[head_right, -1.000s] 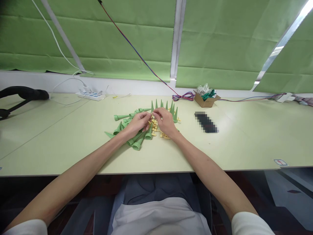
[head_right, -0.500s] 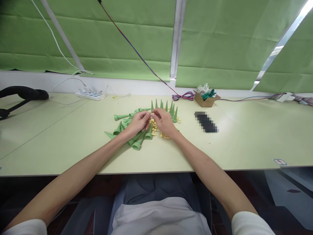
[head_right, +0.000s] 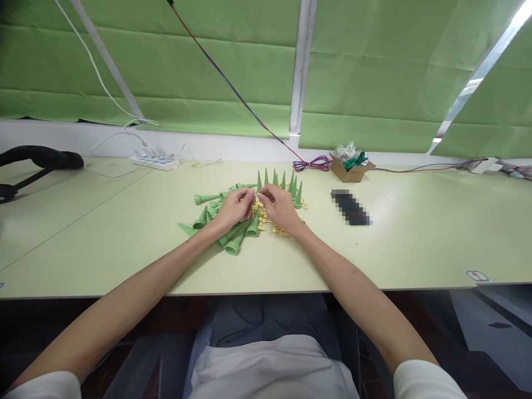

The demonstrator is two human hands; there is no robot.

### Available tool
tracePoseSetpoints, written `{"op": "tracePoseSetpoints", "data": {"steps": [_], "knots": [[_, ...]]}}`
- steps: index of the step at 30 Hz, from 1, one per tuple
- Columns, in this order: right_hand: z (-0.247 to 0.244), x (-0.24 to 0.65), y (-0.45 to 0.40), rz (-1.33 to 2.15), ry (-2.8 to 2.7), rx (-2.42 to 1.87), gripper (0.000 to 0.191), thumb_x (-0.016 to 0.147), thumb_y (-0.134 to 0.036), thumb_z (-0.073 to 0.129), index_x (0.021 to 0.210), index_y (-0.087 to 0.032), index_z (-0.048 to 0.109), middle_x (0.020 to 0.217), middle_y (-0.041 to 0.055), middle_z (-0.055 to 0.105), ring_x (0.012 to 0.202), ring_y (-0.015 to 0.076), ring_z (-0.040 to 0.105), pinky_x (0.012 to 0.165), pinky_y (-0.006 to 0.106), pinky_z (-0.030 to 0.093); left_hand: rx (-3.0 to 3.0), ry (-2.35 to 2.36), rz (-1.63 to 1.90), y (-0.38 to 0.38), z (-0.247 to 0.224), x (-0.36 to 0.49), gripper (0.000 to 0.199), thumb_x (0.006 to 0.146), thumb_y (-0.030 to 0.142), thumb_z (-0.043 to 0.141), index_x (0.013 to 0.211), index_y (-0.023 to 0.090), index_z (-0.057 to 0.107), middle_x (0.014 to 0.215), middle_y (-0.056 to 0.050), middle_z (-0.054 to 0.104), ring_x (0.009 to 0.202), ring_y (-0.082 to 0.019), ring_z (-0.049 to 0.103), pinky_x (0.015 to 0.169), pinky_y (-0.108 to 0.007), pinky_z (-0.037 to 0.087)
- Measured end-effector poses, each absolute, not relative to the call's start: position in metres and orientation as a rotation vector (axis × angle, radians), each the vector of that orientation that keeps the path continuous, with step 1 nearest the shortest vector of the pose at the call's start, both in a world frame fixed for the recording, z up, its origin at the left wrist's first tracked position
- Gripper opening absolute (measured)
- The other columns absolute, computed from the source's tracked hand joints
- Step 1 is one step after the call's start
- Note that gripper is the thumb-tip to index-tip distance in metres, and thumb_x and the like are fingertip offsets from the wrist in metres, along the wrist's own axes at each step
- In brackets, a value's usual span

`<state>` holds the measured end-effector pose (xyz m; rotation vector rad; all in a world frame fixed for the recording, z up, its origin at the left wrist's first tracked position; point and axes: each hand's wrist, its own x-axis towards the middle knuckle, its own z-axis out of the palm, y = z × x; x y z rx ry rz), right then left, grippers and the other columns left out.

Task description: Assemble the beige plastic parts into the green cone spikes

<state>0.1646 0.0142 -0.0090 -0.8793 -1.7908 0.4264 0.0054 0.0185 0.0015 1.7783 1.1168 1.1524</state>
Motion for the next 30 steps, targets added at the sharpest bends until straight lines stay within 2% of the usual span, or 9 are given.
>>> {"op": "tracePoseSetpoints", "data": {"steps": [10, 15, 19, 23, 30], "knots": [[-0.009, 0.164, 0.015, 0.436, -1.776, -0.908, 0.017, 0.092, -0.034, 0.053, 0.083, -0.02, 0.059, 0.076, 0.0029, 0.064, 0.067, 0.016, 0.059, 0.064, 0.03, 0.048, 1.792, 1.12, 1.194, 0.023, -0.003, 0.003, 0.031, 0.096, 0.037, 0.046, 0.07, 0.02, 0.045, 0.051, 0.006, 0.039, 0.043, -0.009, 0.042, 0.047, -0.023, 0.034], [-0.01, 0.165, 0.015, 0.417, -1.769, -0.898, 0.018, 0.092, -0.035, 0.053, 0.084, -0.021, 0.059, 0.077, 0.003, 0.065, 0.067, 0.0162, 0.06, 0.065, 0.031, 0.049, 1.895, 1.247, 1.197, 0.023, 0.001, 0.001, 0.032, 0.097, 0.038, 0.044, 0.072, 0.019, 0.051, 0.057, 0.002, 0.048, 0.054, -0.013, 0.048, 0.053, -0.024, 0.037], [-0.01, 0.165, 0.016, 0.375, -1.709, -0.942, 0.018, 0.092, -0.036, 0.053, 0.085, -0.021, 0.06, 0.078, 0.0038, 0.067, 0.069, 0.017, 0.061, 0.065, 0.031, 0.049, 2.111, 1.339, 1.177, 0.02, 0.001, 0.0, 0.027, 0.096, 0.034, 0.045, 0.077, 0.019, 0.057, 0.069, -0.001, 0.06, 0.066, -0.015, 0.054, 0.063, -0.027, 0.04], [-0.009, 0.166, 0.017, 0.316, -1.646, -0.994, 0.017, 0.092, -0.035, 0.053, 0.084, -0.021, 0.059, 0.079, 0.0043, 0.067, 0.071, 0.0175, 0.061, 0.065, 0.031, 0.049, 2.313, 1.388, 0.984, 0.017, -0.001, 0.0, 0.015, 0.09, 0.031, 0.054, 0.084, 0.019, 0.06, 0.069, -0.001, 0.064, 0.062, -0.017, 0.055, 0.063, -0.029, 0.038], [-0.01, 0.165, 0.016, 0.287, -1.643, -0.999, 0.017, 0.092, -0.034, 0.052, 0.083, -0.021, 0.058, 0.078, 0.004, 0.067, 0.07, 0.0168, 0.06, 0.062, 0.03, 0.047, 2.592, 1.41, 0.585, 0.012, -0.002, 0.0, 0.02, 0.088, 0.034, 0.056, 0.076, 0.021, 0.065, 0.067, -0.005, 0.066, 0.063, -0.021, 0.057, 0.056, -0.03, 0.03]]}}
